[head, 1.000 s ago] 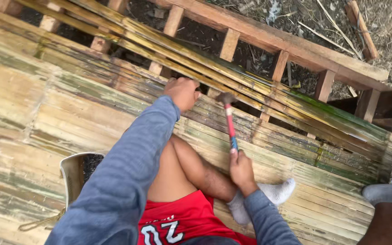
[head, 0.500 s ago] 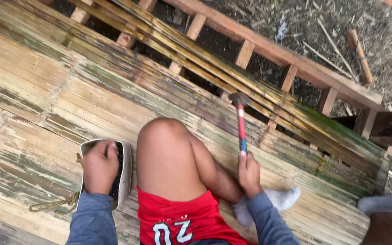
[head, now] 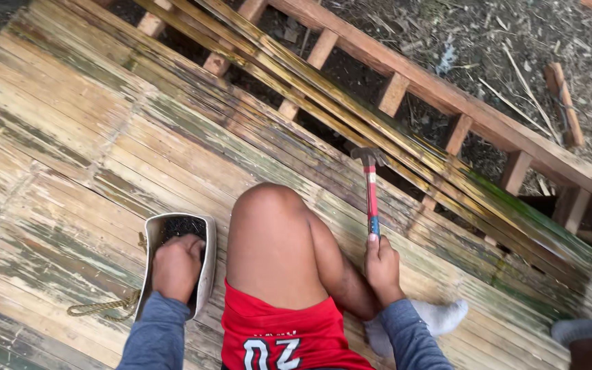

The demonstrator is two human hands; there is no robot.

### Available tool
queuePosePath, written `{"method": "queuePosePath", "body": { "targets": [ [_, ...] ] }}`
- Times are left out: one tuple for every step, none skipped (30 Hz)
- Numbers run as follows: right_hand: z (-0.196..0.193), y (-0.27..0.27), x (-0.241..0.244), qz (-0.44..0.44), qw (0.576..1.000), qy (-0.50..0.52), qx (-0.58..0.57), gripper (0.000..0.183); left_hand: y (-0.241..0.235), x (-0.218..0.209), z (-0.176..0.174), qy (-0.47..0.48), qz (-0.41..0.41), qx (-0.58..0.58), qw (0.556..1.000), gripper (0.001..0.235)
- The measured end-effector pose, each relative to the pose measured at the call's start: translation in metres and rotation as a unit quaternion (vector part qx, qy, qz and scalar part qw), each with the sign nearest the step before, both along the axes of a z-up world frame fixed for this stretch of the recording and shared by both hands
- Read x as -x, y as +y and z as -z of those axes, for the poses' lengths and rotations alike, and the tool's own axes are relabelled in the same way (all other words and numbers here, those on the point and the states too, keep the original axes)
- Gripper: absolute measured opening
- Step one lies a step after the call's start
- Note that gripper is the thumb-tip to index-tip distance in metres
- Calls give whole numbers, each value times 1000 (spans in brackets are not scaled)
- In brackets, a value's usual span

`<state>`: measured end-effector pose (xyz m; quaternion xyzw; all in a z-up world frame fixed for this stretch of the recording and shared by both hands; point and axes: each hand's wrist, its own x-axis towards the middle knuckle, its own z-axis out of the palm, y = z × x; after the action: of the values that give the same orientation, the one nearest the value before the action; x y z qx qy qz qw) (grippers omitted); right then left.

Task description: The person sits on a bamboo floor and uses a hammer to drive nails into bamboo slats attached to a wooden frame. They repeatedly pick up nails from a nearby container and hammer them into place.

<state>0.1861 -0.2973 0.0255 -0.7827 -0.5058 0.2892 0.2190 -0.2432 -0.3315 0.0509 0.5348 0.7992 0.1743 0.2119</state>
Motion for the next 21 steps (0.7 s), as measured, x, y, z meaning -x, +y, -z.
{"method": "queuePosePath", "body": {
  "targets": [
    [-5,11,11,3,1000,28,11,46,2,-2,-2,-5,-11,-6,1000,12],
    [-11,22,20,-23,999,32,6,44,1,-3,-4,-11,-20,-8,1000,13],
    [-16,37,29,-49,998,37,2,42,1,-5,-4,-16,-30,-10,999,13],
    [-18,56,39,-74,996,42,-6,41,4,-5,-4,-12,-36,-15,999,13],
    [-19,74,49,-101,995,19,6,42,6,-5,-3,-8,-43,-20,999,13],
    [-18,91,59,-130,991,-4,17,43,7,-5,-1,-3,-51,-25,998,12],
    [-16,104,68,-159,986,-27,28,43,8,-4,-1,-2,-47,-39,998,12],
    [-14,115,73,-170,984,-29,52,45,6,-4,-3,-1,-43,-52,998,12],
    [-12,122,78,-181,980,-30,75,46,4,-5,-7,0,-39,-64,997,11],
    [-10,129,82,-190,977,-32,95,47,6,-4,-13,-4,-57,-35,998,13],
    [-8,133,85,-190,977,-25,93,48,9,-5,-21,-7,-76,-6,997,14],
    [-7,135,86,-189,977,-19,92,49,12,-7,-32,-11,-95,23,995,15],
    [-6,136,86,-189,978,-12,90,50,17,-10,-43,-17,-99,-19,995,15],
    [-5,134,85,-179,979,0,97,50,23,-13,-54,-25,-101,-59,993,15],
    [-4,132,84,-168,980,12,103,49,32,-18,-64,-32,-103,-99,989,16],
    [-4,129,82,-156,981,22,112,49,44,-23,-73,-51,-78,-145,985,16],
    [-5,126,79,-152,981,28,113,49,61,-30,-79,-71,-53,-190,978,16],
    [-6,121,75,-145,982,32,116,49,80,-37,-82,-92,-25,-234,968,16],
    [-5,118,74,-138,983,37,118,49,102,-45,-82,-119,-19,-238,964,18],
    [-5,117,73,-134,983,35,120,47,127,-54,-79,-147,-13,-243,959,21],
    [-5,114,71,-129,984,33,122,45,154,-63,-73,-156,7,-278,948,21]
  ]
}}
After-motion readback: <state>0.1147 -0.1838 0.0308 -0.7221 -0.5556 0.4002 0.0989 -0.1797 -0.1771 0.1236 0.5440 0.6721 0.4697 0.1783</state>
